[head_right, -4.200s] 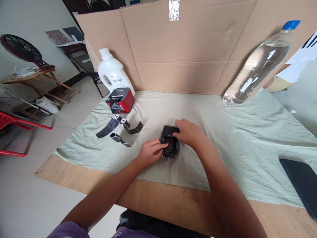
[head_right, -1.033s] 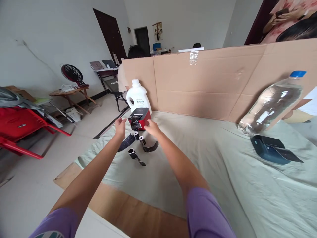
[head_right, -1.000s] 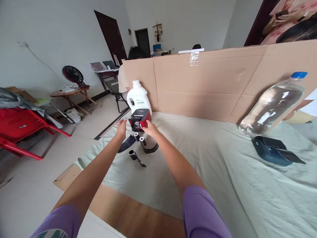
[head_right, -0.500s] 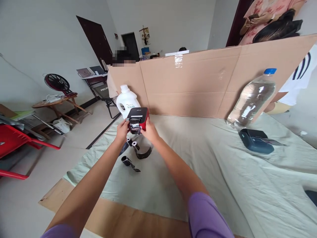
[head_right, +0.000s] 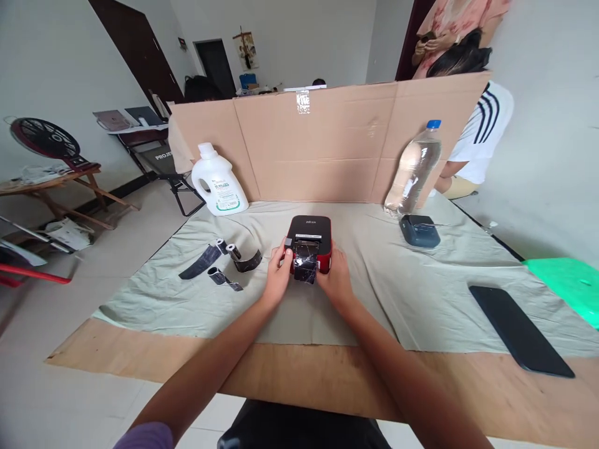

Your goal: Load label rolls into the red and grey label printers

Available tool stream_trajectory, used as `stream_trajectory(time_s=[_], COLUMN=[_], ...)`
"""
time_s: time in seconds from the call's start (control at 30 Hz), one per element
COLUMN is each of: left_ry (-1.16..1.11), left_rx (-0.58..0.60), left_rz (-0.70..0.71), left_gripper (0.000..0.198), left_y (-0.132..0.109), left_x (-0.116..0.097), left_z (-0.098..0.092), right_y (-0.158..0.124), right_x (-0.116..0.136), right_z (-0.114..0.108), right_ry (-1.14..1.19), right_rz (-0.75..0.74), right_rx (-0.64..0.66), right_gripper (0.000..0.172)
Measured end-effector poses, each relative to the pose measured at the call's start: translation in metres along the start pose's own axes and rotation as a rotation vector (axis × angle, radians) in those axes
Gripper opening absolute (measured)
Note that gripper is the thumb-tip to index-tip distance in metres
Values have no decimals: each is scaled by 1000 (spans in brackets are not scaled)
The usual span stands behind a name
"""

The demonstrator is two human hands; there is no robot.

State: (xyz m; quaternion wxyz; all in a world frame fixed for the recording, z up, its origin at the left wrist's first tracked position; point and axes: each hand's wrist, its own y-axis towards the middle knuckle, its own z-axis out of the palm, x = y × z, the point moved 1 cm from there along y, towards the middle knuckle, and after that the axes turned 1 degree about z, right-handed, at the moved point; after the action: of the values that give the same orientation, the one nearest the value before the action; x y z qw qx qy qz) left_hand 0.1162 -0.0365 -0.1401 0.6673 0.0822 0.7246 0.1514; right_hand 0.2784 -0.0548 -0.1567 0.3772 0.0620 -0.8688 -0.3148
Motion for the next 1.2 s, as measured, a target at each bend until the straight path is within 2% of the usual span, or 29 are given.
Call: stream_trajectory(time_s=[0.13, 0.43, 0.7, 0.83, 1.03, 1.2], left_ry=[4, -19, -32, -1, 73, 60], left_rx=[15, 4, 30, 29, 29, 82], left_rz=[-14, -43, 33, 58, 128, 102], left_gripper=[51, 50, 49, 47, 31, 28], left_y=[-7, -19, -10, -7, -6, -3], left_x=[12, 21, 27, 27, 24, 30], left_z=[1, 4, -4, -5, -7, -10], right_y=[-10, -15, -12, -8, -6, -5], right_x=[-2, -12, -10, -11, -13, -17], right_z=[2, 2, 1, -1, -4, -4], right_ry=[8, 42, 76, 25, 50, 68], right_rz=[33, 100, 71, 38, 61, 76], right_rx=[-2, 64, 27, 53, 76, 87], right_gripper=[71, 80, 87, 82, 79, 80])
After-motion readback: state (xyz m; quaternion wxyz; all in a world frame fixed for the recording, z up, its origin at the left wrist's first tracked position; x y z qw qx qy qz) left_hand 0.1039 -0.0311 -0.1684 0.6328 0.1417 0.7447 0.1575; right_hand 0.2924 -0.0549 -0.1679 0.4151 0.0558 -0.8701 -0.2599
